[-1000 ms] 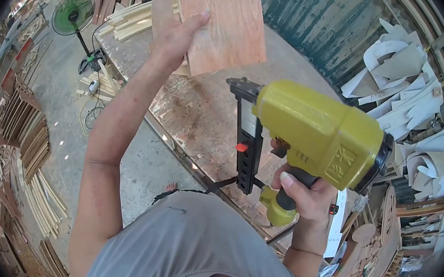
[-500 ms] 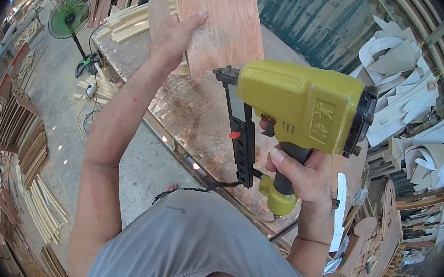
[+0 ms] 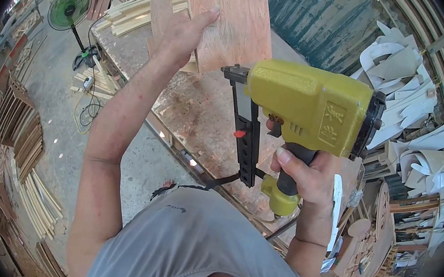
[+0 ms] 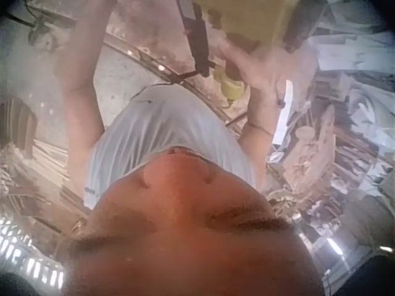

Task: The person arranges wooden pieces on a workbench and joins them together using a pneumatic nail gun and a hammer to assemble a wooden frame.

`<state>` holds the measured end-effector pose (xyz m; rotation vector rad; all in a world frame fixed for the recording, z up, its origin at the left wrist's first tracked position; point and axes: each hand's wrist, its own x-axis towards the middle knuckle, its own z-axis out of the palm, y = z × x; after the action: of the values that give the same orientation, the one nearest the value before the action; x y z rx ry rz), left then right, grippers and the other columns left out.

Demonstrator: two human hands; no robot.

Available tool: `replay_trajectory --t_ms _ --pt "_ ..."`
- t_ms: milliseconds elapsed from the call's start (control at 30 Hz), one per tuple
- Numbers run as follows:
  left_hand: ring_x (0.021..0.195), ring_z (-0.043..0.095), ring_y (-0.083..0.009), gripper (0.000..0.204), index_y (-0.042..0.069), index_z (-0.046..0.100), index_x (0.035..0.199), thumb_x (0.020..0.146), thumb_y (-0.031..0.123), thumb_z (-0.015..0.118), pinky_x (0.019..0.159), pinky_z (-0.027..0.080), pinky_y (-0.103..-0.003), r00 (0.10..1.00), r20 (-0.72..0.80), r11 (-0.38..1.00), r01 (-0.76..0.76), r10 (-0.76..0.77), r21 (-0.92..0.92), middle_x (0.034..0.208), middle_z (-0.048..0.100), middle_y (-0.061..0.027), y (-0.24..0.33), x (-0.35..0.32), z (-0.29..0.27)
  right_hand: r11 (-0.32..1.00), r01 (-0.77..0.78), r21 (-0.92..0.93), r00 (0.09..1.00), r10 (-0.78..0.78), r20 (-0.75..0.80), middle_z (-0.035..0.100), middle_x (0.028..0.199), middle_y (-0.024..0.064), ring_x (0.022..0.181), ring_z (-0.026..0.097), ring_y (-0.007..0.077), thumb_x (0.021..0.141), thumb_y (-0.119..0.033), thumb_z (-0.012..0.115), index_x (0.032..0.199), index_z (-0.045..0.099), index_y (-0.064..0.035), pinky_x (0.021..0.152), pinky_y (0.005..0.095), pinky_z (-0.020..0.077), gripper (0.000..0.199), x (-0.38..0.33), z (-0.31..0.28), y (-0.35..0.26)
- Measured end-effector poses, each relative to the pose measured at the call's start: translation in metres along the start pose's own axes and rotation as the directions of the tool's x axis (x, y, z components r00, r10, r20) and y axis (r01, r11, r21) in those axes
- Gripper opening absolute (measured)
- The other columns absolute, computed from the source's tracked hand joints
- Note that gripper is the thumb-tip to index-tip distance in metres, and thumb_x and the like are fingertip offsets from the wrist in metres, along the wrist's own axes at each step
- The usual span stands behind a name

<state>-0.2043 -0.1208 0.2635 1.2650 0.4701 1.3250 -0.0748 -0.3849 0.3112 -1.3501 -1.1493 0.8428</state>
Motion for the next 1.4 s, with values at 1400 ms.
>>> replay_trajectory --t_ms 1400 --pt "0.079 0.06 -0.014 0.035 -0.003 0.063 0.098 0.083 0.028 0.058 0.07 0.046 -0.028 0.999 -0.03 0.996 -0.019 0.021 0.083 0.087 0.065 -0.0091 -0.014 -0.009 0.005 0.995 0.068 -0.079 0.998 -0.067 0.02 0.055 0.105 0.0252 0.066 0.058 0.0177 0.073 -0.005 0.062 0.121 0.04 0.0059 0.053 0.0247 0.049 0.054 -0.003 -0.001 0.015"
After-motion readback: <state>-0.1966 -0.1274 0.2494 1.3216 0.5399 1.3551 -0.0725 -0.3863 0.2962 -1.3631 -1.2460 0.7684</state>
